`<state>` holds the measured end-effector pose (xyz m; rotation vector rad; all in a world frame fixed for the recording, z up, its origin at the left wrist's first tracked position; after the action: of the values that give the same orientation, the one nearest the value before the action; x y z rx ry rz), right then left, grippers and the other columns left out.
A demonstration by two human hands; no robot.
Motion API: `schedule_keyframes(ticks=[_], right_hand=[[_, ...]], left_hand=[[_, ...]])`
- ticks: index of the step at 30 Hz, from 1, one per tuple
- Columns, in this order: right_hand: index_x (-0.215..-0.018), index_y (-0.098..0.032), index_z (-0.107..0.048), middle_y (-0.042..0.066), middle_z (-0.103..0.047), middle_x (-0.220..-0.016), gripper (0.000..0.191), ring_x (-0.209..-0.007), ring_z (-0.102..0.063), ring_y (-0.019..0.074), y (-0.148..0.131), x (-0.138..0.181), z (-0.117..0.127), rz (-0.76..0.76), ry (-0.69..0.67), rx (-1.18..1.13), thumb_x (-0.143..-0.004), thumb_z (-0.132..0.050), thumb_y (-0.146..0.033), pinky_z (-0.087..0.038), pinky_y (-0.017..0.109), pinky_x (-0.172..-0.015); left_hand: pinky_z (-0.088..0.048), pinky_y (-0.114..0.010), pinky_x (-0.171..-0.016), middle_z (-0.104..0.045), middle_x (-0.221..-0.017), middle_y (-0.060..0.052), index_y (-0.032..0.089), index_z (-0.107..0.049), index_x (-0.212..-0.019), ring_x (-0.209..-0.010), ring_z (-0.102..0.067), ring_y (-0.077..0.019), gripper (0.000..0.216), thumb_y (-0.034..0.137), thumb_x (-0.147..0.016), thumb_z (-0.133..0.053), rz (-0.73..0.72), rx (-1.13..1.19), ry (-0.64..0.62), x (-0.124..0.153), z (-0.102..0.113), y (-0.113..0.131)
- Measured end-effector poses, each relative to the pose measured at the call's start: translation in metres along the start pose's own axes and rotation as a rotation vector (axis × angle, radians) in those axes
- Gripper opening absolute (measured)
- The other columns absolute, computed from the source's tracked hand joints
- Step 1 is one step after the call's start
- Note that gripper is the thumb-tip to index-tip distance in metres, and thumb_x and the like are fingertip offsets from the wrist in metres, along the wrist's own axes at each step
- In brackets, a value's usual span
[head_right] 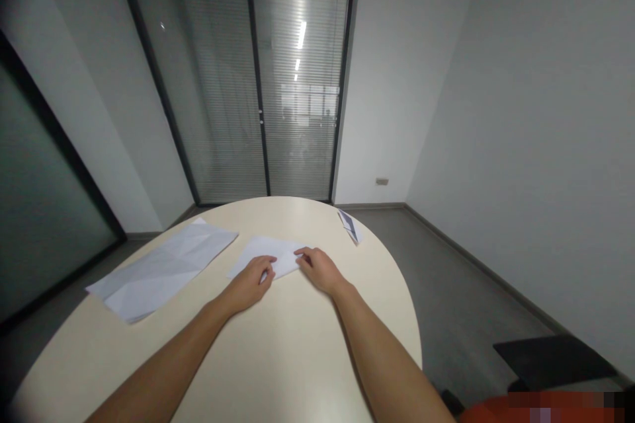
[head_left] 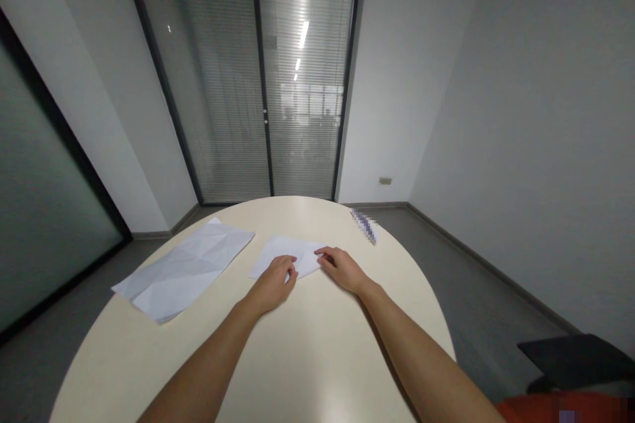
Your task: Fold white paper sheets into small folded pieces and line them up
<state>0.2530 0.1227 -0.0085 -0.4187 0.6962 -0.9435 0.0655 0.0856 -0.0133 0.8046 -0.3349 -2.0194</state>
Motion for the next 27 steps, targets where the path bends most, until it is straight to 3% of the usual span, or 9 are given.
schedule_keyframes(ticks=[19,27], right_hand=[[-0.115,-0.022,-0.074,0.008,-0.074,-0.114,0.031,-0.102,-0.066,0.0237,-0.0021,-0.0032,-0.0002,-0.024,-0.010,0.074,-0.097,-0.052,-0.035,-0.047,0.034,-0.091],[-0.120,-0.023,-0.073,0.009,-0.074,-0.107,0.032,-0.100,-0.063,0.0231,-0.0051,-0.0029,0.0000,-0.026,-0.005,0.168,-0.098,-0.052,-0.034,-0.045,0.033,-0.090]], left_hand=[[-0.045,-0.045,-0.108,-0.066,-0.121,-0.013,0.020,-0.055,-0.079,-0.121,-0.056,-0.0253,0.012,0.015,-0.089,-0.052,-0.010,-0.126,0.065,0.0003,0.0006,-0.0003],[-0.045,-0.048,-0.108,-0.065,-0.122,-0.016,0.020,-0.056,-0.077,-0.122,-0.056,-0.0277,0.012,0.012,-0.086,-0.053,0.002,-0.196,0.097,0.0011,0.0035,0.0021]])
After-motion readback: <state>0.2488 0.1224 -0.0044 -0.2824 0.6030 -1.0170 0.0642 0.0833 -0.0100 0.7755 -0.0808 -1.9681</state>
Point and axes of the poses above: each hand's wrist, its own x-axis away from the middle knuckle, its own z-axis out of the back of the hand, y = z × x, the point moved 7 cm from there along -x, towards the middle knuckle
